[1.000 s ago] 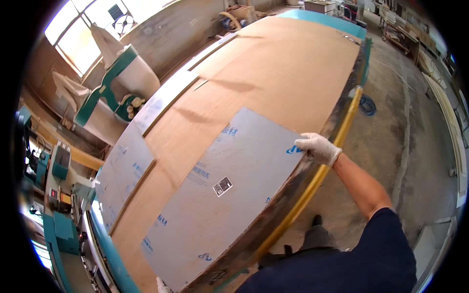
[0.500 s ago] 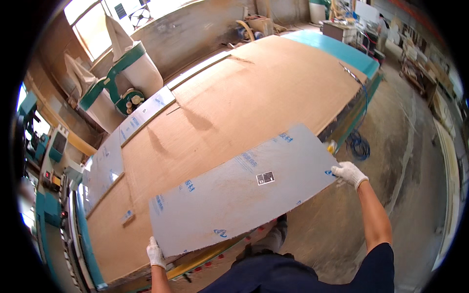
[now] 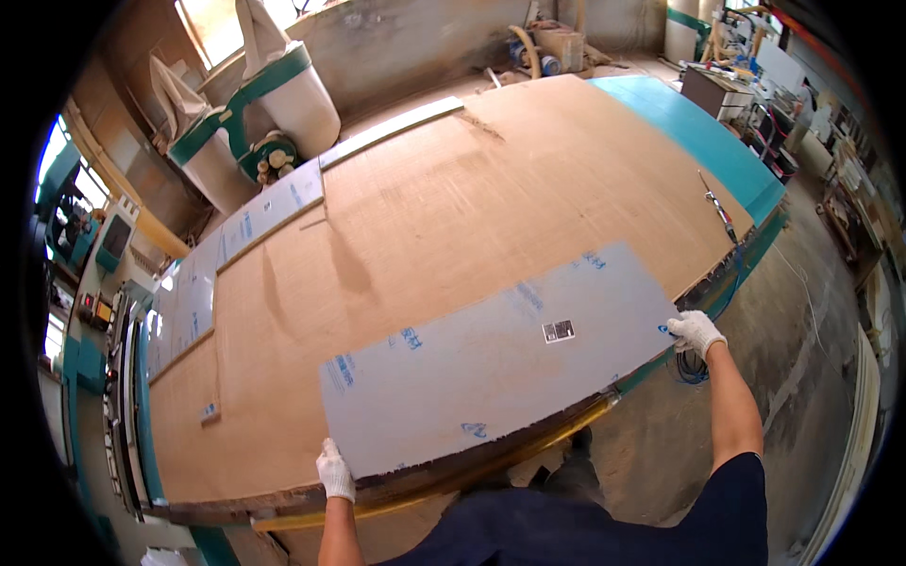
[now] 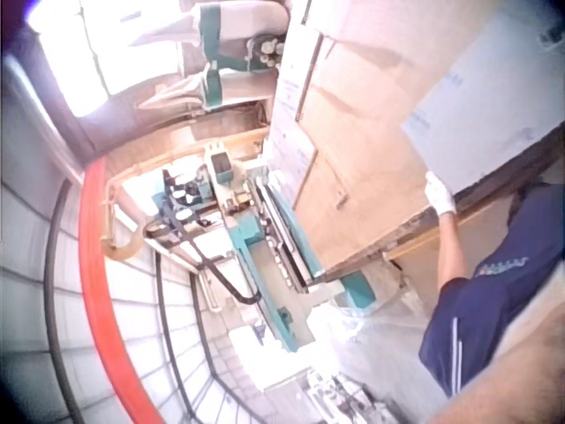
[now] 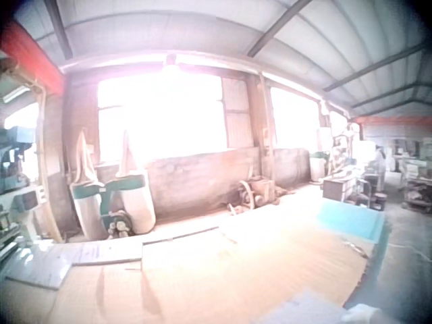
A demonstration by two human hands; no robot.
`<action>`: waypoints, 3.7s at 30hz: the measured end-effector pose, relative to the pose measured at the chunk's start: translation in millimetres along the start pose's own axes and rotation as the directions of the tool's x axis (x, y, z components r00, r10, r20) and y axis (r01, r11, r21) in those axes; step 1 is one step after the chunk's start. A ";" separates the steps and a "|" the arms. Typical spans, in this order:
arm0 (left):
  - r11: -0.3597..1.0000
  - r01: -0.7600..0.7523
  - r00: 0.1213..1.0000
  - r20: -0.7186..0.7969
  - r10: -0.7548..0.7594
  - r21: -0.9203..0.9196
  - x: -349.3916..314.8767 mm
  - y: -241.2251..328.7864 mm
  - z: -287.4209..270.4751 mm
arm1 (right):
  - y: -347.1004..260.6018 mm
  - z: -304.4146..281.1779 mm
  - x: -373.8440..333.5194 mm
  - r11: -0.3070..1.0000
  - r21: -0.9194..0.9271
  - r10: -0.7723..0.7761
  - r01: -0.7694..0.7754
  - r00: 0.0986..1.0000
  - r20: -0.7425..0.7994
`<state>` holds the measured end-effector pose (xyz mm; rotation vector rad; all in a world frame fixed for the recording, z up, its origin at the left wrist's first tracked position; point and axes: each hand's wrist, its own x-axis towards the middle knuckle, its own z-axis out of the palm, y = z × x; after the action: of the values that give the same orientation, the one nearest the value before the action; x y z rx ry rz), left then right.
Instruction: The person picks up rectangular panels from a workbench, wipes them by hand while wearing gloves, and places them onto a separate table in the workshop.
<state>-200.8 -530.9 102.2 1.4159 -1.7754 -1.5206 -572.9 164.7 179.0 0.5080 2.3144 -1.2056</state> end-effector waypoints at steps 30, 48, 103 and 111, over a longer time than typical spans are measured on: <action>0.371 0.078 0.920 -0.210 0.331 0.925 -50.4 27.6 180.2 | -183.6 411.0 -5.3 -0.038 -0.176 -0.967 0.984 0.008 0.256; 0.443 -0.036 0.896 -0.168 0.412 0.896 -59.3 39.5 178.7 | -244.7 574.2 -119.5 0.027 -0.050 -0.729 0.998 0.054 0.683; 0.409 -0.787 0.586 0.356 0.727 0.462 -171.9 29.7 231.3 | -176.1 408.4 -33.4 -0.081 -0.280 -0.907 0.956 0.047 0.420; -0.068 -0.010 0.876 0.042 0.481 0.998 -66.0 -29.4 17.6 | -89.5 242.2 28.9 0.072 -0.568 -0.909 0.820 0.289 0.301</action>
<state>-176.0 -462.0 89.5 1.4358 -2.7527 0.6703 -585.0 -82.7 100.7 -1.3810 2.9488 -0.5522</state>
